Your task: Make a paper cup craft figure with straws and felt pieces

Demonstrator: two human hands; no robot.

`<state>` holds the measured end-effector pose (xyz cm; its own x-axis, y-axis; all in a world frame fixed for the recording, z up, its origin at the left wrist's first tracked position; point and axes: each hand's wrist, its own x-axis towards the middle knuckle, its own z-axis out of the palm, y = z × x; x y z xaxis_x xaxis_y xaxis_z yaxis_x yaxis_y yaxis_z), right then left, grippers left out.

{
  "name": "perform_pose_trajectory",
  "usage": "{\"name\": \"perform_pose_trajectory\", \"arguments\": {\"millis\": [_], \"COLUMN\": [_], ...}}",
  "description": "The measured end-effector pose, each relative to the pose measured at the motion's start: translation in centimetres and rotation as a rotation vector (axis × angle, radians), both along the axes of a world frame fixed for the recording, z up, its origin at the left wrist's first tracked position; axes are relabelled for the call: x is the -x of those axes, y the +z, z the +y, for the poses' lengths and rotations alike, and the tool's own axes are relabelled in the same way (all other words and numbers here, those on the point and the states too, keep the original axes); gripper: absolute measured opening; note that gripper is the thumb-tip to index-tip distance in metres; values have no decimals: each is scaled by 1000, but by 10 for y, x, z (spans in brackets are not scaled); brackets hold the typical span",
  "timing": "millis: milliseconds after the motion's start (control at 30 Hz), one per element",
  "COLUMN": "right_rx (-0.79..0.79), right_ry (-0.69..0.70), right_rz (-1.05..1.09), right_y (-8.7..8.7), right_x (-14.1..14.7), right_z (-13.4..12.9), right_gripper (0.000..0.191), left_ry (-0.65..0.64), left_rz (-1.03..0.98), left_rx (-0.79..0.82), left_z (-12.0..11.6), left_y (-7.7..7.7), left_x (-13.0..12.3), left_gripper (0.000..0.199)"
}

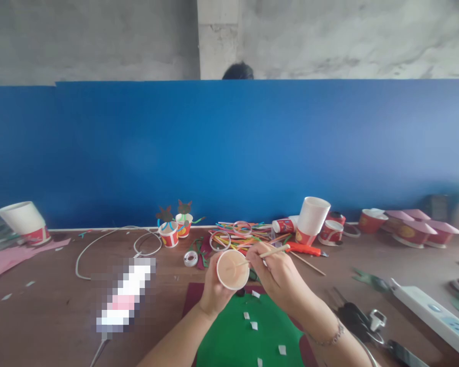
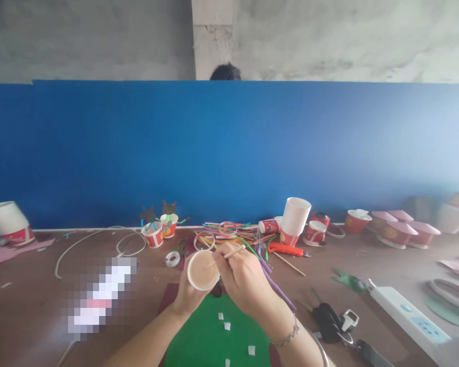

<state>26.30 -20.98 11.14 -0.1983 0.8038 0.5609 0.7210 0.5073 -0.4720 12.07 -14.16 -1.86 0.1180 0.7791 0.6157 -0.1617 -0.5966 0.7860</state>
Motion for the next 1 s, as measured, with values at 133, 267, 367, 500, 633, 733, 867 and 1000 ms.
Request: {"name": "perform_pose_trajectory", "arguments": {"millis": [133, 267, 367, 500, 633, 733, 867, 1000], "right_rx": [11, 35, 40, 8, -25, -37, -25, -9], "right_ry": [11, 8, -1, 20, 36, 26, 21, 114], "right_rz": [-4, -30, -68, -100, -119, -147, -234, -222], "right_y": [-1, -4, -5, -4, -6, -15, -27, -21], "right_x": [1, 2, 4, 9, 11, 12, 17, 19], "right_z": [1, 2, 2, 0, 0, 5, 14, 12], "right_gripper": [28, 28, 29, 27, 27, 26, 25, 17], "left_ry": [-4, -10, -35, -91, -81, -114, -183, -110], "left_rz": [5, -2, -32, -32, -29, -50, -94, -68], "left_rx": [14, 25, 53, 93, 66, 83, 101, 85], "left_z": [1, -1, -3, -5, -5, -6, -9, -9], "left_y": [-2, 2, 3, 2, 2, 1, 1, 3], "left_x": [1, 2, 1, 1, 1, -1, -5, -7], "left_gripper": [64, 62, 61, 59, 55, 55, 59, 58]}}
